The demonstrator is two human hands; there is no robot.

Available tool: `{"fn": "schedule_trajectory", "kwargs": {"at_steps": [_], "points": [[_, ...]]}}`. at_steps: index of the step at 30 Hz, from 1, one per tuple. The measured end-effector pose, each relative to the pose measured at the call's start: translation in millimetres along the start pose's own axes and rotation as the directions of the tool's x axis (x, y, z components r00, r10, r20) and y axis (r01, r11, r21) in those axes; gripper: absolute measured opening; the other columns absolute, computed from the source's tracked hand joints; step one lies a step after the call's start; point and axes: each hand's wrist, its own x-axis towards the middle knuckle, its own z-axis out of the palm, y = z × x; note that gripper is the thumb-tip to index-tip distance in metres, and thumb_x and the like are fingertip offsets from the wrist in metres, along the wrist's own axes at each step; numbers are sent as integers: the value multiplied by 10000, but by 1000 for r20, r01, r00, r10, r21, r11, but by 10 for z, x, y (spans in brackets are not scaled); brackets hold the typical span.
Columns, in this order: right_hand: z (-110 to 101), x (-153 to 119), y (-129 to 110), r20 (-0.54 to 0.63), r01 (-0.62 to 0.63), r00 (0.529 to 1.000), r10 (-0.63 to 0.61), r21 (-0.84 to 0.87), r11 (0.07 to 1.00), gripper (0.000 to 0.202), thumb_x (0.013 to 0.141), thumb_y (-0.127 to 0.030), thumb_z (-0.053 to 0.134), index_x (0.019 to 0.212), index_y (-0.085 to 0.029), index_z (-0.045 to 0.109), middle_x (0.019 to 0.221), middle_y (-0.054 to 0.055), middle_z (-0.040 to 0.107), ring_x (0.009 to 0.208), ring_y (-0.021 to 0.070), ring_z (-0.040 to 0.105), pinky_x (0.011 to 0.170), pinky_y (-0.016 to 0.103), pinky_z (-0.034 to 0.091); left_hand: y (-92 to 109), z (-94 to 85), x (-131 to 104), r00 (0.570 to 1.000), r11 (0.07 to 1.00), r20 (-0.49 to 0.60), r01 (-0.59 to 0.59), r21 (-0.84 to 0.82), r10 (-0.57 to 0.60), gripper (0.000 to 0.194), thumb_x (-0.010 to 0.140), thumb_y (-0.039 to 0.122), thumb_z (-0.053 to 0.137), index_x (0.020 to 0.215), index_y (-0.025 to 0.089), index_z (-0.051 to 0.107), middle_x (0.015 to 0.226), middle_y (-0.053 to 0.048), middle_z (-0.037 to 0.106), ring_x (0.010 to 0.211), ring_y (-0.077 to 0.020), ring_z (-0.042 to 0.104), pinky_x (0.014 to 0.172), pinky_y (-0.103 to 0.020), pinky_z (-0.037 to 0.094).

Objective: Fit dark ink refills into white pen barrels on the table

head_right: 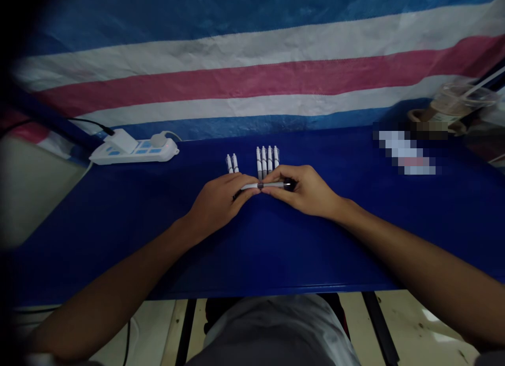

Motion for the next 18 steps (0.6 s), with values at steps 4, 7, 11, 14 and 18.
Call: {"fn": "schedule_trajectory", "kwargs": {"at_steps": [4,7,11,14,18], "points": [[71,-9,-7,28,-70,997,70,4,998,335,967,-499,625,873,-199,740,728,30,734,593,149,608,545,271,450,18,2,2,1000,1000,-13,7,-7,-7,245,1066,365,527,1125,197,696,1044,-43,773,975,-202,726,841,-307,547],[76,-17,-6,8,-3,1000,3,-31,1000,257,973,-447,619,1008,-201,683,871,48,736,697,164,632,600,275,469,6,-5,5,999,999,-17,43,-3,-43,225,1058,363,547,1104,201,697,1039,-35,775,955,-200,730,813,-301,544],[36,-14,17,77,-18,997,24,-78,997,276,1019,-441,544,967,-199,666,809,32,697,657,150,615,604,277,468,-17,-17,5,999,999,-14,36,11,-36,216,1056,361,552,1113,213,698,1036,-22,779,961,-203,730,822,-308,541],[8,-11,43,46,22,999,-19,-65,998,314,985,-433,602,1207,-216,646,952,54,725,767,178,671,606,275,493,-24,-26,5,1000,999,-4,27,31,-27,216,1057,360,546,1117,219,698,1037,-23,780,966,-206,731,822,-312,542],[-10,-20,59,25,61,998,-59,-54,997,438,964,-383,637,1372,-239,574,1027,72,754,851,209,711,599,272,526,-34,-32,11,999,999,0,41,14,-41,194,1049,344,564,1109,214,695,1040,-21,783,961,-202,735,816,-307,545]]}}
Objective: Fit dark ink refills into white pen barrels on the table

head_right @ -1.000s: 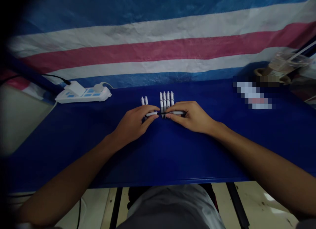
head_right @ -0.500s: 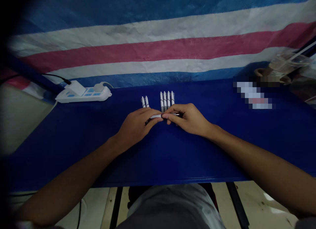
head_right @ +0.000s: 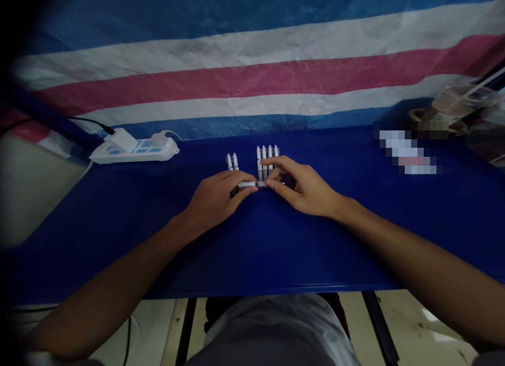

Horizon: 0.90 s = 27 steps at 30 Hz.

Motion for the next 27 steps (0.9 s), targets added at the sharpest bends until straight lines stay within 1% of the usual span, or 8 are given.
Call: {"fn": "schedule_trajectory", "kwargs": {"at_steps": [4,7,11,17,20,22,25,27], "points": [[-10,-6,-7,-4,32,999,-33,-65,997,400,976,-348,607,1359,-236,596,1061,86,764,909,230,723,665,303,568,-13,-8,3,1000,1000,-2,20,-12,-20,210,1055,354,547,1113,217,695,1065,-28,785,970,-196,737,822,-304,554],[-14,-5,-12,0,40,999,-40,-84,996,382,996,-353,578,1352,-218,602,1049,91,766,888,225,725,669,305,570,-14,-19,1,1000,1000,-9,21,-20,-21,214,1053,364,548,1115,222,695,1071,-29,787,982,-200,738,830,-307,557],[-16,-4,-15,-4,57,998,-58,-93,994,355,1022,-351,538,1344,-217,606,1008,75,771,855,205,724,724,308,571,-5,-30,-2,1000,999,-13,15,-31,-15,211,1050,367,556,1108,219,693,1053,-26,789,953,-199,741,811,-301,550],[-18,-21,-1,24,12,1000,-10,-102,995,403,1017,-405,552,1374,-221,583,980,65,784,771,198,717,619,285,526,0,-24,-6,1000,1000,21,-4,-13,5,226,1058,369,533,1133,224,690,1049,-25,784,948,-199,741,798,-295,542],[-17,-25,7,43,23,999,-18,-105,994,428,1008,-423,571,1384,-218,567,971,61,787,783,201,725,612,281,521,-3,-23,-9,1000,1000,21,-7,-18,8,230,1061,364,527,1143,226,692,1047,-23,786,938,-196,743,785,-288,538],[-14,-25,6,40,26,999,-22,-112,993,398,1010,-435,569,1345,-221,593,953,55,786,752,194,719,613,283,518,-3,-23,-10,1000,1000,16,-11,-25,11,229,1061,361,528,1147,228,694,1047,-20,787,930,-193,745,775,-284,537],[-9,-23,0,67,22,998,-14,-118,993,341,1049,-448,493,1254,-218,640,811,21,760,596,150,655,574,270,486,-6,-23,-10,1000,999,5,-25,-40,25,236,1063,367,529,1167,236,696,1071,-18,791,944,-190,750,773,-279,536],[-9,-20,-3,95,18,995,-7,-121,992,349,1077,-437,430,1235,-212,646,734,-2,735,545,132,620,575,264,471,-11,-25,-8,999,998,-6,-38,-43,38,240,1060,375,541,1176,237,699,1065,-14,793,938,-187,752,768,-276,534]]}}
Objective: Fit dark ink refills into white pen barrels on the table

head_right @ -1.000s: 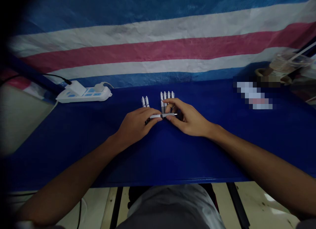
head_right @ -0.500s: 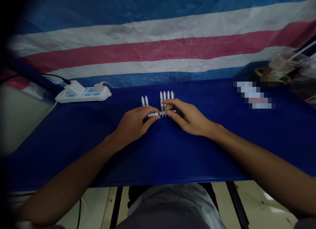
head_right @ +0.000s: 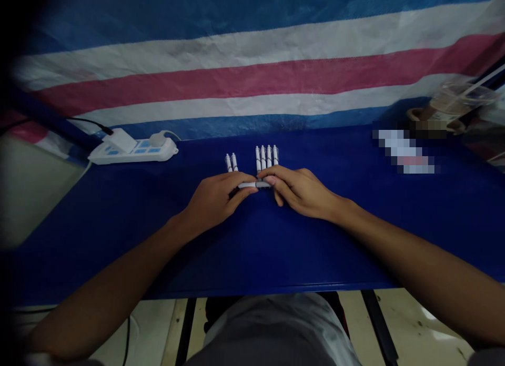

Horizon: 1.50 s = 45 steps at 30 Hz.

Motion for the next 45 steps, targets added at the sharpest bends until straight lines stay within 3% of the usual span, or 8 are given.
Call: {"fn": "schedule_trajectory", "kwargs": {"at_steps": [7,13,18,26,31,38,41,45], "points": [[-58,37,-55,34,11,999,-9,-41,999,389,1046,-469,475,770,-222,595,574,-31,597,503,125,541,552,269,380,-2,-11,4,1000,1000,-14,2,-5,-2,268,1054,405,555,1138,240,749,1041,-4,812,920,-177,763,766,-269,535],[-71,45,-86,32,-52,998,52,0,999,436,1050,-484,443,770,-206,629,545,-37,562,475,111,503,538,266,362,13,-94,49,988,962,-31,140,-233,-152,174,965,386,696,1051,275,799,978,7,820,869,-176,757,777,-272,549],[-75,30,-31,-59,-64,996,64,10,998,435,1024,-500,497,787,-184,677,514,-53,499,432,91,429,464,248,306,-99,-182,119,895,745,-13,364,-559,-446,261,795,401,849,919,182,780,712,5,730,617,-130,645,568,-232,488],[-2,22,-62,37,20,999,-18,-60,998,504,1008,-511,533,627,-184,580,489,-60,454,428,71,401,471,237,283,-96,54,128,836,340,14,238,-910,-548,563,840,328,801,1338,258,548,1072,-37,787,998,-189,757,807,-300,634],[1,20,-68,18,33,999,-32,-81,996,399,1012,-508,532,957,-170,736,542,-53,581,439,89,486,502,241,342,-115,26,111,834,375,-80,158,-913,-545,475,901,369,746,1307,289,513,1099,-22,786,972,-181,764,794,-313,646],[-10,-6,-41,13,125,992,-125,-122,985,378,1008,-459,587,1208,-156,692,708,-25,693,475,90,550,527,235,432,-153,-28,113,858,435,-92,161,-886,-505,442,905,403,737,1283,233,583,1129,-80,792,905,-208,781,749,-330,654],[37,-23,-61,41,267,964,-264,-166,949,506,984,-465,647,1394,-171,606,983,46,762,681,133,686,623,249,529,-138,-3,112,858,443,-69,192,-876,-509,465,924,410,719,1333,237,581,1159,-86,786,939,-221,784,772,-350,660],[123,-16,-90,48,437,896,-442,-282,854,401,1022,-398,615,1346,-164,659,1163,112,767,1032,215,733,821,315,594,-144,44,105,864,473,-16,260,-842,-503,583,959,441,684,1479,259,494,1228,-107,765,1004,-245,777,824,-393,663]]}}
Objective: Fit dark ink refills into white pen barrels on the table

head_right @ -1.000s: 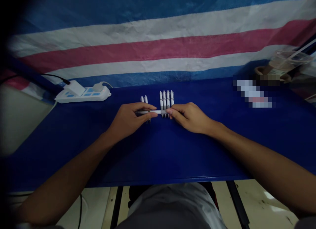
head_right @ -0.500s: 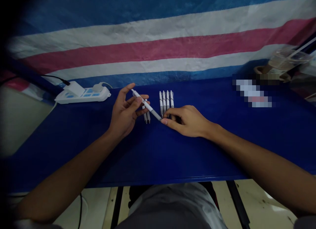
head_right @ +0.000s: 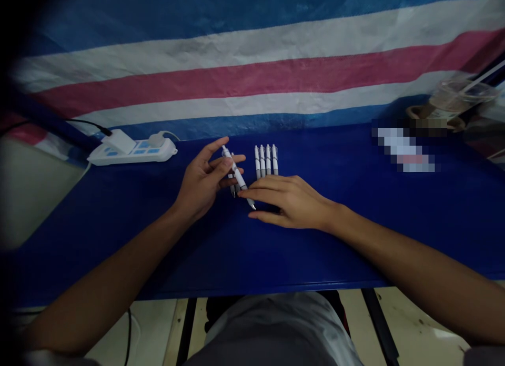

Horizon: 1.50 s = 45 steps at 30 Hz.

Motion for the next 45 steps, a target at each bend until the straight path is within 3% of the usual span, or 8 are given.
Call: {"fn": "schedule_trajectory", "kwargs": {"at_steps": [3,5,9,15,24,30,36,45], "points": [[38,16,12,-50,39,998,-42,-68,997,369,1038,-362,592,1326,-147,679,1120,117,783,1002,218,736,837,345,605,-47,-50,34,1000,989,7,-16,150,15,638,998,475,616,1554,241,409,1336,-145,715,1132,-280,740,913,-449,642],[56,20,41,-74,21,997,-29,-106,994,377,1042,-358,582,1324,-130,686,1114,127,785,990,228,732,847,366,603,-72,-109,62,995,925,-18,-85,370,98,607,1028,465,552,1561,217,401,1477,-169,617,1304,-304,647,1036,-502,578],[103,35,100,-48,-18,999,8,-217,976,407,1065,-392,520,1295,-120,716,1073,132,780,963,250,706,826,399,578,-89,-189,61,987,583,142,-162,796,81,559,1051,366,466,1537,90,444,1651,-209,388,1556,-325,343,1271,-551,305],[176,79,127,29,-29,999,39,-287,958,388,1043,-432,552,1230,-171,770,1083,127,737,972,261,646,782,385,497,-46,-149,-16,940,348,329,-280,895,-89,543,1084,329,319,1545,67,438,1675,-185,354,1584,-297,282,1299,-502,273],[171,125,136,124,-91,985,122,-228,969,406,1030,-450,576,1295,-185,734,1220,151,734,1101,307,646,857,435,485,-111,-172,-12,919,449,393,-360,818,22,510,1066,340,379,1493,89,498,1625,-200,434,1560,-318,338,1270,-515,322],[115,99,172,102,-130,983,151,-190,973,391,1032,-397,566,1325,-180,706,1321,150,721,1222,332,630,943,480,500,-120,-193,-14,925,475,380,-345,810,25,493,1068,355,402,1499,134,496,1625,-173,444,1547,-304,366,1261,-501,337],[67,42,279,93,-216,964,251,-281,935,481,1023,-434,568,1387,-133,661,1434,172,662,1362,379,559,1040,556,477,-58,-154,-38,915,523,403,-340,781,-6,564,1064,433,426,1546,141,452,1680,-176,348,1595,-326,241,1293,-539,242],[80,44,327,43,-106,991,127,-333,937,368,1062,-430,513,1272,-235,744,1297,98,756,1255,324,616,1004,490,456,-81,-157,-32,889,495,458,-392,775,-14,583,1061,490,413,1534,157,484,1689,-157,340,1605,-322,206,1294,-555,219]]}}
